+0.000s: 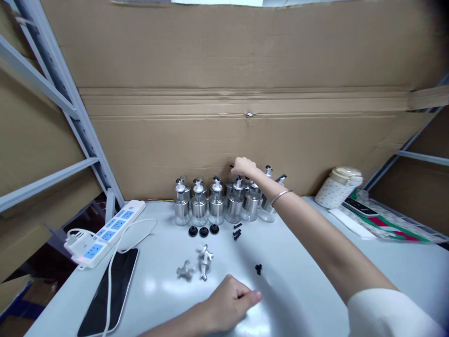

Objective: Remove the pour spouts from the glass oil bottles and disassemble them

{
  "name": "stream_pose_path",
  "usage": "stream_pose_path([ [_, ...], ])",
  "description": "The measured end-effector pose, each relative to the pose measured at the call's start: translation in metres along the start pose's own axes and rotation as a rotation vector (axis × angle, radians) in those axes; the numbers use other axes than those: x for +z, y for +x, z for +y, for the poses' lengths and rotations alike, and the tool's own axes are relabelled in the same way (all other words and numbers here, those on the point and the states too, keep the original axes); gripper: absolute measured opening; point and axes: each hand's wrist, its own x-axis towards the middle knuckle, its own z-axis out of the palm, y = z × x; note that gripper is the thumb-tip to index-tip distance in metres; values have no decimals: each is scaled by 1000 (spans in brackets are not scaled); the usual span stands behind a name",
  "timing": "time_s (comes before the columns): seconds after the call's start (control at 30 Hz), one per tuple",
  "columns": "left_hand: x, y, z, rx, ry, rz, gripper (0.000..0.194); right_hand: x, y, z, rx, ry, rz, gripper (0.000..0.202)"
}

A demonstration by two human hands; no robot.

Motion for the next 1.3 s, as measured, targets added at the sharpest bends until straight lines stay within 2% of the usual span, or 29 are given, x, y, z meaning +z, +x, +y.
stream_pose_path([
  [0.13,-2,9,-7,-89,-292,35,64,-27,-10,6,10,60,174,40],
  [0.27,-5,18,-17,-113,-564,51,61,-67,-27,15,-85,356,677,22],
  [0.33,-6,19,-19,-124,-598,64,60,-82,-43,19,-229,474,935,18],
  [0.4,-6,20,-19,-110,-601,81,57,-89,-62,23,-338,565,1166,15],
  [0.43,-6,20,-19,-98,-601,82,56,-88,-72,25,-345,607,1249,13],
  [0.5,-6,20,-19,-52,-606,94,54,-77,-94,27,-338,677,1296,9],
  [0.57,-7,20,-19,6,-628,112,66,-57,-115,29,-369,750,1152,6],
  [0.67,-9,19,-18,115,-683,179,90,-20,-145,31,-455,869,823,5],
  [0.73,-11,18,-16,146,-684,212,85,2,-161,32,-509,935,608,3],
  [0.83,-12,16,-13,123,-643,222,77,22,-177,32,-506,1009,430,3],
  [1.0,-13,16,-14,133,-667,284,69,29,-183,31,-484,1056,351,6],
  [1.07,-13,15,-13,126,-614,260,67,29,-181,31,-489,1067,296,7],
  [1.13,-13,13,-11,129,-498,189,59,30,-177,31,-527,1065,144,11],
  [1.2,-13,11,-9,140,-379,126,53,33,-171,33,-588,1092,-74,17],
  [1.27,-14,11,-9,145,-319,111,51,38,-166,33,-608,1218,-249,27],
  [1.3,-14,11,-9,141,-318,116,51,41,-163,33,-593,1325,-287,29],
])
